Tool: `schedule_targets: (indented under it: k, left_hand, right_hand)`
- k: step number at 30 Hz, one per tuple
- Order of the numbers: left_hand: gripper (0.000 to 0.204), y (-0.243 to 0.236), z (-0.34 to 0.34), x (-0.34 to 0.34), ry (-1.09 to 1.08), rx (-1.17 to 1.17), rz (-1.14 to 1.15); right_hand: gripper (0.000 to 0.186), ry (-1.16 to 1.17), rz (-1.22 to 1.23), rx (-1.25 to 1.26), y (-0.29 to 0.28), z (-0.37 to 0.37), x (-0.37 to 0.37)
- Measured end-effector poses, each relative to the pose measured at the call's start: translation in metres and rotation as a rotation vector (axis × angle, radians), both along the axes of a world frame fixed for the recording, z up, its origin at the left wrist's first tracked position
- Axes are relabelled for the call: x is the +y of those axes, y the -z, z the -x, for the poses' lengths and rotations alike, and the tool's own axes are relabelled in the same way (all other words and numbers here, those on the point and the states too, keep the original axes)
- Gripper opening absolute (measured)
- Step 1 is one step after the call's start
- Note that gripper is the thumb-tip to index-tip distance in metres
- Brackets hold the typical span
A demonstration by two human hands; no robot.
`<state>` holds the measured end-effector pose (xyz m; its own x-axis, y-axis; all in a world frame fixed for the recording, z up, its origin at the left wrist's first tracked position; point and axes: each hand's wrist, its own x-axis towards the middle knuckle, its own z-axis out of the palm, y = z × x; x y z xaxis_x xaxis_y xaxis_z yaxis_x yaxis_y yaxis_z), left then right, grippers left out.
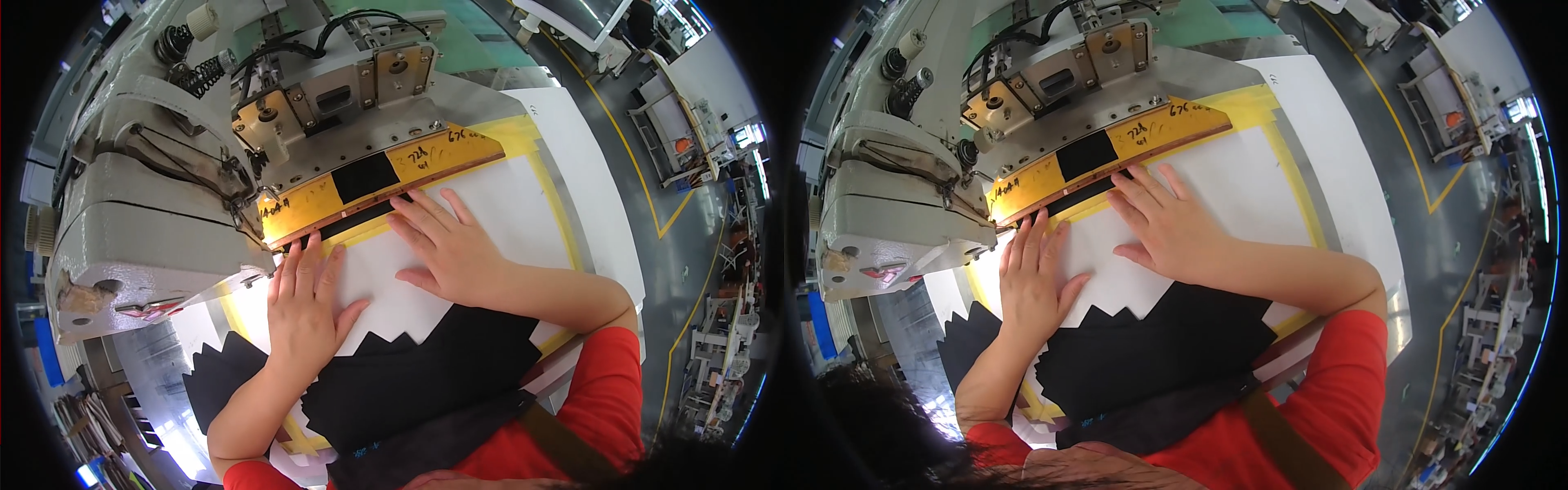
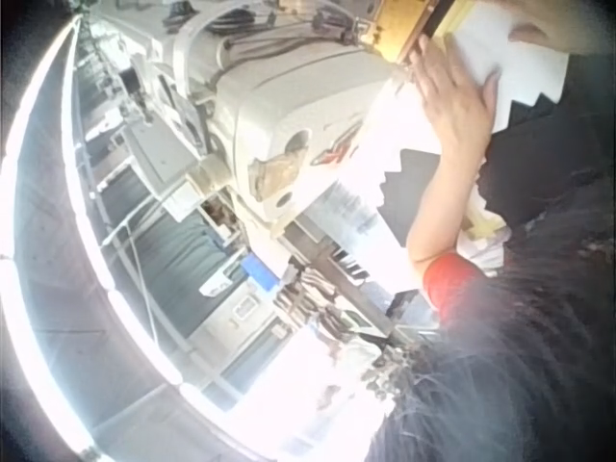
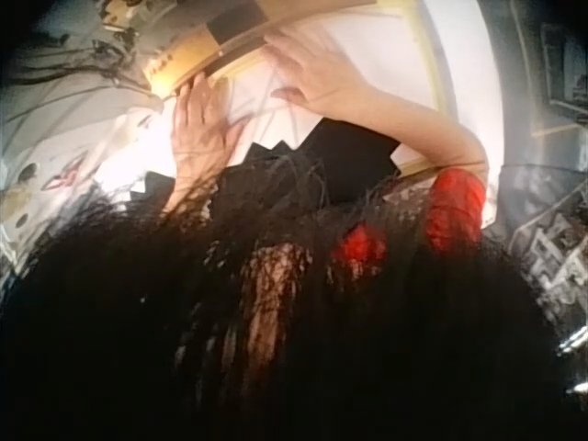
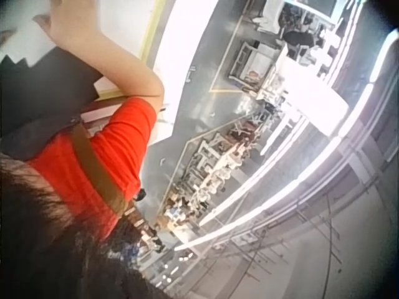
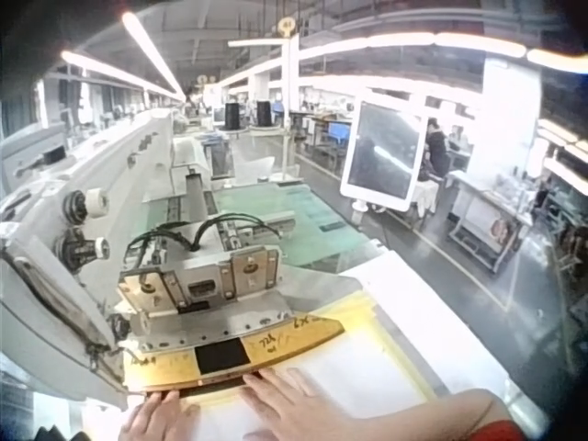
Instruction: Operating an industrial sewing machine to join or fold black fabric pieces.
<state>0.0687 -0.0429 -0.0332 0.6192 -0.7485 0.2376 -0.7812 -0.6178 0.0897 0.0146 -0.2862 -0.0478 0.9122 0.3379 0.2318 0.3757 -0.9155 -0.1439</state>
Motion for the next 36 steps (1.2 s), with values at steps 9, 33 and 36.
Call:
schedule_targets:
  k: [9,33,36]
  left_hand:
    - [0.071,0.002,0.003,0.001,-0.057,0.028,-0.017]
    - [0.067,0.005,0.005,0.002,-0.066,0.031,0.003]
    - [0.068,0.005,0.003,0.001,-0.066,0.023,-0.002]
  right_hand:
    - [0.068,-0.009,-0.032,0.011,0.002,0.0,0.004]
    - [0.062,-0.003,0.045,-0.02,-0.006,0.001,0.005]
    - [0.062,0.0,0.01,-0.001,-0.006,-0.002,0.004]
